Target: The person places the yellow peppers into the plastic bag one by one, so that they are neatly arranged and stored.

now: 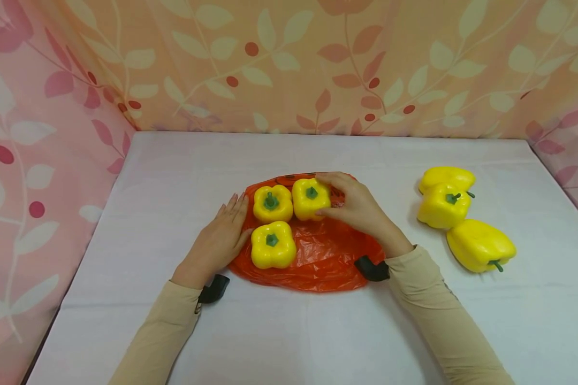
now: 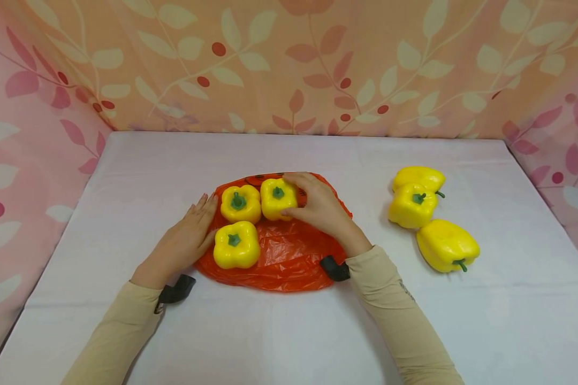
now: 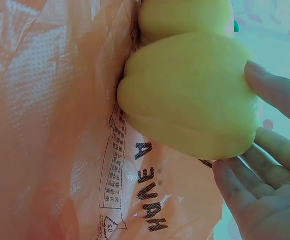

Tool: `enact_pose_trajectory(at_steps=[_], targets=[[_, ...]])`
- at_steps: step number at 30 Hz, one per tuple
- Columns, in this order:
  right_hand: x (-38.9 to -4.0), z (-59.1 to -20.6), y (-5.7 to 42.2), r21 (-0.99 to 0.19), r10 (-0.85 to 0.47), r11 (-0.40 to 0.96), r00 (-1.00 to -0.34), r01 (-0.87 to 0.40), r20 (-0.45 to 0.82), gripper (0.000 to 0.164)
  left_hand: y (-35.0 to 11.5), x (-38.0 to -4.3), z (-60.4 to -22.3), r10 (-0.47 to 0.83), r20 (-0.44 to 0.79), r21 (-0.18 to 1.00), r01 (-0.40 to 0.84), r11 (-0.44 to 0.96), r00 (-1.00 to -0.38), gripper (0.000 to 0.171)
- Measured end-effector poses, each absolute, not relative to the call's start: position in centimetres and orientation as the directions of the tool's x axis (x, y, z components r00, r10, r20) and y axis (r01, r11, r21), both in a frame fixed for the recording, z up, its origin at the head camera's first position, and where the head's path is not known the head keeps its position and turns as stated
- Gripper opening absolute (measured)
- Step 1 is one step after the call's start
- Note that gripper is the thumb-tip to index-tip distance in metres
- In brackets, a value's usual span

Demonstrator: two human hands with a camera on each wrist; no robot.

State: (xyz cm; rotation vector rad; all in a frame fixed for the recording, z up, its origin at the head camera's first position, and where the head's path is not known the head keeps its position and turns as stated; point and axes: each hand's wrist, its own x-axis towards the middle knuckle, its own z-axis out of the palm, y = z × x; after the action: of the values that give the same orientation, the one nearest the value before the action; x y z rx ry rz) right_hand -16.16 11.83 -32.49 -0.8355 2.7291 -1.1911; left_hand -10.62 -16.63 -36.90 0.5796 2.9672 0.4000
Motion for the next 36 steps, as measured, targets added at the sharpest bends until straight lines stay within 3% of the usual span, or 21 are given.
enact_pose_trajectory(at_steps=[14,25,36], targets=[[-16.3,-32.4,11.9,-0.685,-0.494,0.557,-0.851,-0.469,0.18,0.066,-16.7,-10.7,-37.2,0.381,-0.039,0.28,0.356,0.892,-0.924,0.069],[-15.9,-31.8,12.3,-0.714,-0.46,0.574,-0.879,-0.4,0.122,0.068,-16.7,-10.8,-37.3,0.38,-0.044,0.277,0.354,0.893,-0.924,0.069],[-15.1,-31.4,13.5,-0.734,-0.396,0.563,-0.903,-0.381,0.166,0.065,-16.7,-10.7,-37.2,0.38,-0.043,0.272,0.355,0.894,-0.924,0.068]])
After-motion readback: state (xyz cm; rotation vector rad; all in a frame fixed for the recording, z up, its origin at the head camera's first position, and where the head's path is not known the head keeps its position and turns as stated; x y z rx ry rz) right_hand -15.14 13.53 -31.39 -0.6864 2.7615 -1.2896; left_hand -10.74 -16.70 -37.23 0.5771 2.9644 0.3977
